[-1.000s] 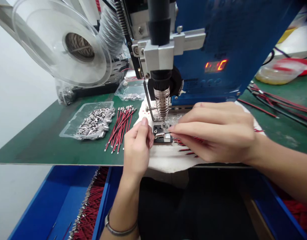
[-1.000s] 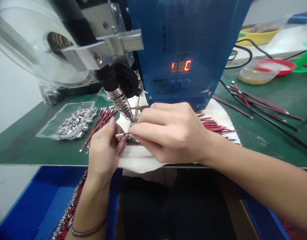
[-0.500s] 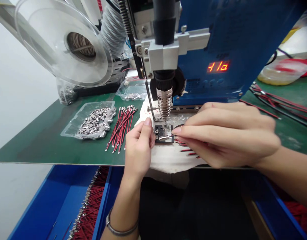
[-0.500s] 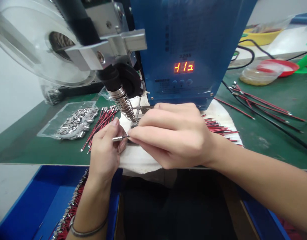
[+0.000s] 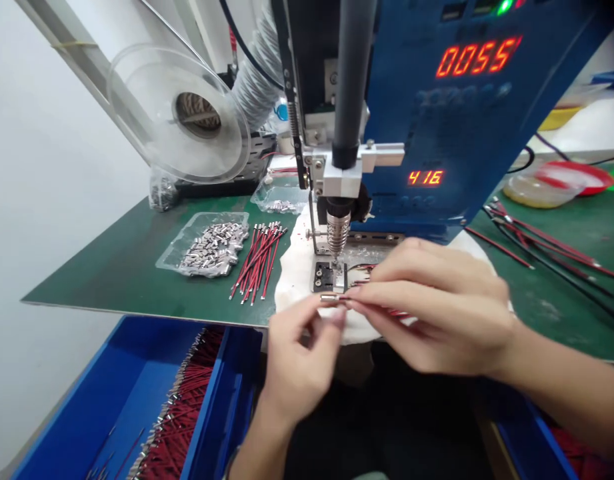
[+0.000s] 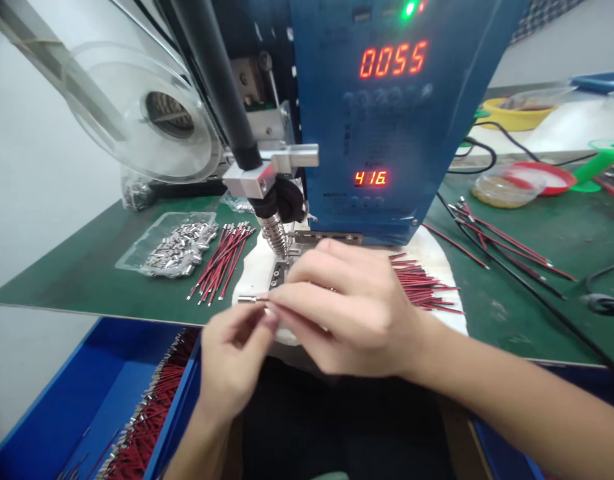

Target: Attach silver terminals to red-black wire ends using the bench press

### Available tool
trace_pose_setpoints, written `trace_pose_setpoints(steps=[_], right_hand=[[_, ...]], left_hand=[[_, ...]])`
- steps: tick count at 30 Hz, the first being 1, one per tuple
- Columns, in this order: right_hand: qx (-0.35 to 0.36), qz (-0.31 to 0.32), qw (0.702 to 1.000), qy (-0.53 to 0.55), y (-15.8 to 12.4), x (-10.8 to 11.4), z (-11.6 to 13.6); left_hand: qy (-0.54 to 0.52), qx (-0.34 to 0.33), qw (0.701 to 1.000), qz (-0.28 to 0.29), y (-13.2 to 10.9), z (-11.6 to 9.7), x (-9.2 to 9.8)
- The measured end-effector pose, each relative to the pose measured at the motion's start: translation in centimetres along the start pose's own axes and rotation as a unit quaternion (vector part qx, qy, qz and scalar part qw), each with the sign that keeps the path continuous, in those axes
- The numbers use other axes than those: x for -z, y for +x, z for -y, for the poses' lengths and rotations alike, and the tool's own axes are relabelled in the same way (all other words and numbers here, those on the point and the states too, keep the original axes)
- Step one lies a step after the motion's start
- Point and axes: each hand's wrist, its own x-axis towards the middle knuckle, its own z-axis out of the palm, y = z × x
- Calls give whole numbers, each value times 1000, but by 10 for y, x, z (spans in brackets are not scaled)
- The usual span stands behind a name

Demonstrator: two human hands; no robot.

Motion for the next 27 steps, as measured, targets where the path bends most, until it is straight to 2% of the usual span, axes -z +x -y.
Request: trace_pose_setpoints(steps=[3, 8, 10, 14, 18, 20, 21, 23, 26, 27], right_hand=[[-72, -16, 996, 51, -2, -7, 27], [-162, -123, 977, 66, -7, -33, 56], [-181, -136, 971, 79, -9, -38, 59], [-220, -142, 960, 102, -27, -29, 53], [-250, -96, 951, 154, -58, -8, 38], [-257, -76, 948, 169, -71, -1, 31], [-259, -72, 947, 178, -76, 1, 28], [-266, -73, 942, 194, -83, 2, 25], [-276, -81, 932, 219, -89, 0, 22], [-279, -83, 929, 229, -91, -1, 21]], left_hand=[[-33, 16, 999, 34, -21, -13, -10], [-91, 39, 995, -22, -28, -25, -19], [-87, 57, 994, -26, -29, -25, -17], [-17, 74, 997, 22, -28, -24, 5], [179, 87, 979, 39, -6, -28, 43], [332, 70, 939, 56, 13, -32, 61], [413, 61, 906, 63, 23, -33, 69], [560, 57, 822, 84, 44, -34, 80], [671, 40, 730, 119, 71, -31, 88], [682, 38, 721, 117, 79, -29, 90]])
